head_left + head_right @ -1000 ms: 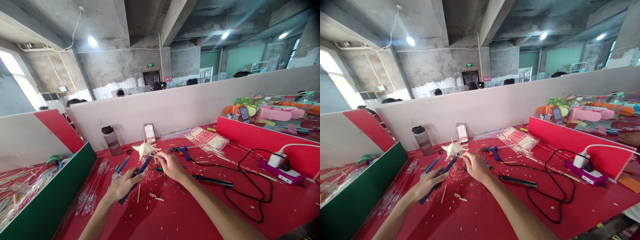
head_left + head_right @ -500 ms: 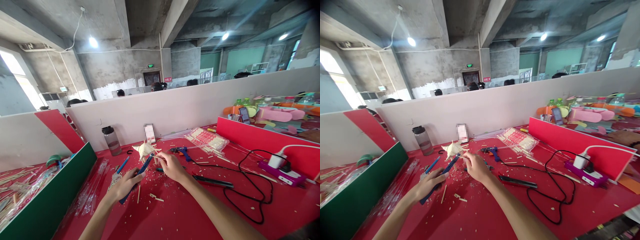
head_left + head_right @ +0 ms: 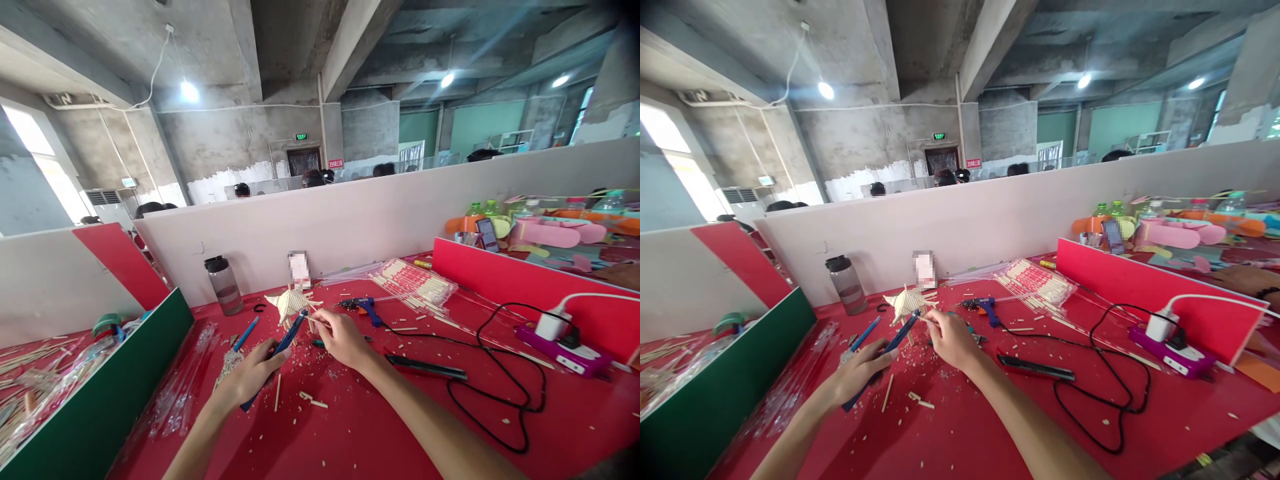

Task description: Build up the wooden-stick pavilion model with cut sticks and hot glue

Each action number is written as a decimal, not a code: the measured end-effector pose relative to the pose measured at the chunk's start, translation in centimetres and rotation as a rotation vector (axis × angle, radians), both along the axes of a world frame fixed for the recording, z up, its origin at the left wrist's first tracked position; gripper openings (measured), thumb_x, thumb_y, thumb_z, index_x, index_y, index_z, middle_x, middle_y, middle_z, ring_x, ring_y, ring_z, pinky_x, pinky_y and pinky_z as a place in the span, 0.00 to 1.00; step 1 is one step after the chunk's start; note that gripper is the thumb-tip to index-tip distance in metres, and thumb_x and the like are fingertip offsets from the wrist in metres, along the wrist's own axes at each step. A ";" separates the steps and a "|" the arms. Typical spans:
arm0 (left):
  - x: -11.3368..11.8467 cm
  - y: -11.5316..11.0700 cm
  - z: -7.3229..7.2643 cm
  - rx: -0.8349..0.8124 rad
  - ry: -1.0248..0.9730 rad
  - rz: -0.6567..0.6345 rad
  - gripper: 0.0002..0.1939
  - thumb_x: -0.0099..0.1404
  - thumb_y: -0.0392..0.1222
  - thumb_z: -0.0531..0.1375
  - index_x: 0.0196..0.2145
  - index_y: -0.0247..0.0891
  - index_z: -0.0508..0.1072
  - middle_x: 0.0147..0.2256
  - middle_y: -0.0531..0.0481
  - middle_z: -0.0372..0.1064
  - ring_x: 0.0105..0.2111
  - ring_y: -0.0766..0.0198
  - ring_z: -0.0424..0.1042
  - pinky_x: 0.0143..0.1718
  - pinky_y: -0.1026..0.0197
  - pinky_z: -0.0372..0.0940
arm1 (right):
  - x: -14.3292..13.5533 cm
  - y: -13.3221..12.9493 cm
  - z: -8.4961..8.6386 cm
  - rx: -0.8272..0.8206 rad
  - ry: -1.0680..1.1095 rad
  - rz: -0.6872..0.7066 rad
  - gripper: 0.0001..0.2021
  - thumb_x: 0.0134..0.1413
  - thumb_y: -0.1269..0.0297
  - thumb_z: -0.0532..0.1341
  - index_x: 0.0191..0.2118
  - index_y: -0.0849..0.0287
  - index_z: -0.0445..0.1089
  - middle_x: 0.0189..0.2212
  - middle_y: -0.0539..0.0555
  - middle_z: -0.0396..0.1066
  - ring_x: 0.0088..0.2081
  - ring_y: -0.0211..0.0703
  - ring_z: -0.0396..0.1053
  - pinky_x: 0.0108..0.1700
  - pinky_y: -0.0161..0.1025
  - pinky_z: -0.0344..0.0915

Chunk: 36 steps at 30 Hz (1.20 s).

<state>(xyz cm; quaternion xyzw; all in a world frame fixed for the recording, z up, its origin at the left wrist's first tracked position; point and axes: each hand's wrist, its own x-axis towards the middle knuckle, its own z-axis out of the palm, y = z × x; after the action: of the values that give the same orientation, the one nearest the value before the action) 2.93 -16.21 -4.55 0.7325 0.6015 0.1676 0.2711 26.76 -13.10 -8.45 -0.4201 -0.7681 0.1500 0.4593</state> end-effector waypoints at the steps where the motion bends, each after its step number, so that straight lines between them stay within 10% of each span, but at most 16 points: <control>1: 0.0 0.0 0.0 -0.005 -0.002 0.003 0.31 0.64 0.67 0.50 0.48 0.39 0.73 0.34 0.48 0.74 0.34 0.56 0.72 0.34 0.60 0.63 | 0.0 0.0 0.0 -0.004 0.002 -0.001 0.08 0.64 0.70 0.54 0.42 0.57 0.71 0.33 0.55 0.78 0.36 0.46 0.76 0.38 0.35 0.66; 28: 0.2 -0.1 0.5 -0.037 0.024 -0.034 0.28 0.66 0.65 0.49 0.46 0.40 0.71 0.33 0.50 0.73 0.34 0.55 0.73 0.35 0.60 0.62 | -0.1 0.0 0.0 -0.027 0.004 0.000 0.08 0.61 0.73 0.55 0.40 0.58 0.70 0.35 0.55 0.78 0.36 0.46 0.76 0.38 0.35 0.66; 36: 0.2 -0.6 1.2 -0.023 0.060 -0.037 0.25 0.67 0.62 0.50 0.46 0.42 0.73 0.42 0.45 0.76 0.42 0.50 0.74 0.40 0.58 0.63 | 0.4 -0.6 0.7 -0.028 -0.077 0.093 0.27 0.59 0.76 0.53 0.63 0.52 0.60 0.35 0.52 0.76 0.33 0.42 0.72 0.36 0.34 0.64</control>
<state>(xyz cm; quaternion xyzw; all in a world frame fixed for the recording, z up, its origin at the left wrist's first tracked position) 3.13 -16.86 -3.37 0.7450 0.5977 0.1336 0.2645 27.17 -13.73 -7.78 -0.3959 -0.8018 0.1656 0.4157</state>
